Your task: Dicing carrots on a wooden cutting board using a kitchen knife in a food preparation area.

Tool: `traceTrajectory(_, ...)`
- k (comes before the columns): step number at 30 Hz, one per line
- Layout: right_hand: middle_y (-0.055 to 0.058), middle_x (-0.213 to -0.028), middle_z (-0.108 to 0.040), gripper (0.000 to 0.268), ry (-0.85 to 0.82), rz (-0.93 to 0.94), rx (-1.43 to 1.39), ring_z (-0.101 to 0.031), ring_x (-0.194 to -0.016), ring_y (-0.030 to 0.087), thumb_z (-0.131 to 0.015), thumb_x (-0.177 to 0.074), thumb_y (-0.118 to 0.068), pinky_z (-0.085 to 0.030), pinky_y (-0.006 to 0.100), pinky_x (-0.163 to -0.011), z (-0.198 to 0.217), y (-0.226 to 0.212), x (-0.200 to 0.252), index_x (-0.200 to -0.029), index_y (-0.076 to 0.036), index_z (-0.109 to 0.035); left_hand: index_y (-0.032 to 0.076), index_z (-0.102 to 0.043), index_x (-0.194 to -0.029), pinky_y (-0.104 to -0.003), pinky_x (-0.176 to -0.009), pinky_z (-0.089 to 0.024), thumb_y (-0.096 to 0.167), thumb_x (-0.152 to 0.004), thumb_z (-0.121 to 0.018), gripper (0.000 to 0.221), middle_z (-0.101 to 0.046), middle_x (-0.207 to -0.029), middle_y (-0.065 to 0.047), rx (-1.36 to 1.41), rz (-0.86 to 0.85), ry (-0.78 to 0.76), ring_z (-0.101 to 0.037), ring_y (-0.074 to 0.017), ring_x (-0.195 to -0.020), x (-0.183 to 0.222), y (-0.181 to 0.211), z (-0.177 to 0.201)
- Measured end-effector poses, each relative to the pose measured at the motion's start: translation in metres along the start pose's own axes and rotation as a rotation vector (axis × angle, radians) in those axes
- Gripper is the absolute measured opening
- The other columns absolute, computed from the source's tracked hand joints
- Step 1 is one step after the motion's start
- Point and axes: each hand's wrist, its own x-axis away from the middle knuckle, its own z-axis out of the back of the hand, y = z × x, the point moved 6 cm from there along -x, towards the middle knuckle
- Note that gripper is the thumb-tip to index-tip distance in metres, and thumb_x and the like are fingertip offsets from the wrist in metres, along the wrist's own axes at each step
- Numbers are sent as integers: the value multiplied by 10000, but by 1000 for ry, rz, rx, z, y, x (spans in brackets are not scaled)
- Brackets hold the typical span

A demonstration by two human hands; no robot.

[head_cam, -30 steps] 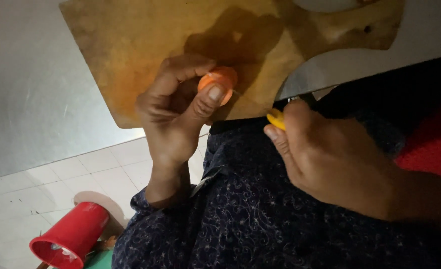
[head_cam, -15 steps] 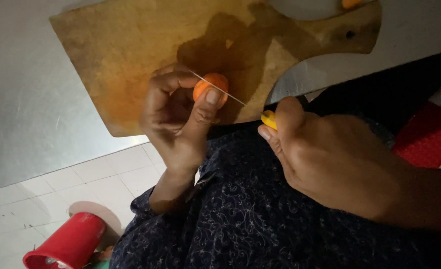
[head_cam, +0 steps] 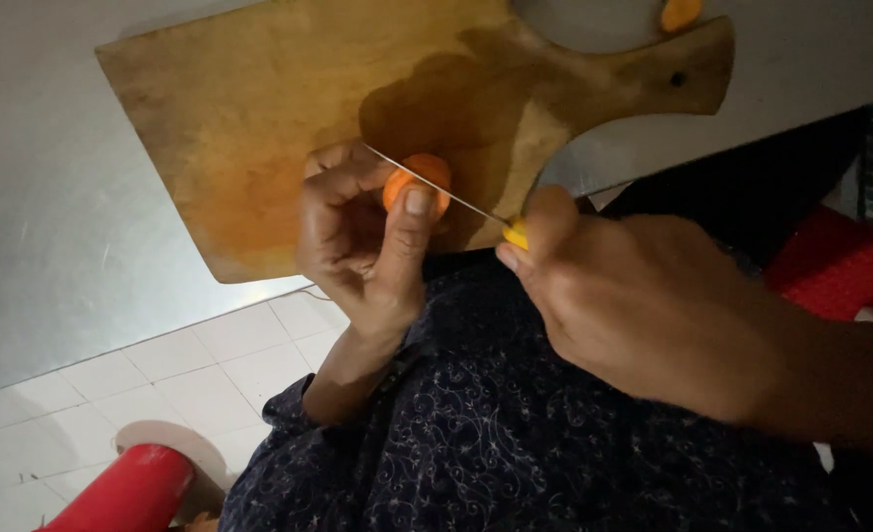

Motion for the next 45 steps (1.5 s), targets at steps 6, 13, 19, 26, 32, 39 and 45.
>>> traceTrajectory(6,47,-494,-607,361,-2,16,-67,-586,-303,201,-465,-1143,-364,-439,378,-272,-6,2,-1,-921,-83,-509,90,-552,-1046,-301,-900,-452,172,-979,-668,156,-503,-1026,-56,27,-36,46,-519,-181,-988,5,-3,-3)
traceTrajectory(13,103,-558,-701,573,-108,32,-156,-684,-341,221,-448,-1099,-326,-550,374,-301,-6,-2,-18,-1375,176,-458,52,-558,-1008,-321,-872,-458,196,-979,-654,176,-507,-986,-94,21,-81,89,-515,-204,-969,4,-2,-5)
traceTrajectory(19,26,-513,-609,337,-46,18,-148,-570,-307,159,-480,-1146,-332,-449,347,-273,-15,1,-16,-956,-55,-498,58,-576,-1038,-286,-878,-478,202,-984,-673,182,-510,-1011,-85,39,-63,77,-529,-189,-1009,5,-7,-2)
traceTrajectory(26,142,-853,-714,296,-320,-271,-390,-726,-669,311,-444,-1081,-320,-562,445,-562,-45,5,-31,-1132,-72,-598,45,-579,-1058,-278,-878,-475,192,-986,-657,182,-522,-1040,-83,32,-52,45,-526,-192,-1011,8,-5,-1)
traceTrajectory(32,152,-798,-743,326,-233,-211,-188,-739,-611,402,-431,-1077,-363,-565,555,-542,-54,26,-20,-1127,-48,-498,74,-571,-1077,-304,-896,-447,184,-1000,-642,152,-515,-974,-68,74,-44,24,-509,-180,-960,3,-5,-3)
traceTrajectory(39,106,-628,-653,372,-93,-191,-295,-630,-438,304,-392,-1086,-415,-479,446,-400,-32,21,-2,-1102,-52,-469,94,-553,-1057,-291,-895,-431,166,-984,-657,145,-539,-952,-40,106,-42,29,-507,-152,-940,1,-4,-3)
traceTrajectory(45,72,-543,-594,384,49,-78,-173,-569,-329,287,-422,-1084,-431,-457,466,-307,-26,10,11,-1031,-53,-457,93,-558,-1034,-305,-841,-452,150,-990,-653,119,-586,-901,-45,108,-98,16,-530,-159,-880,-2,-3,-5)
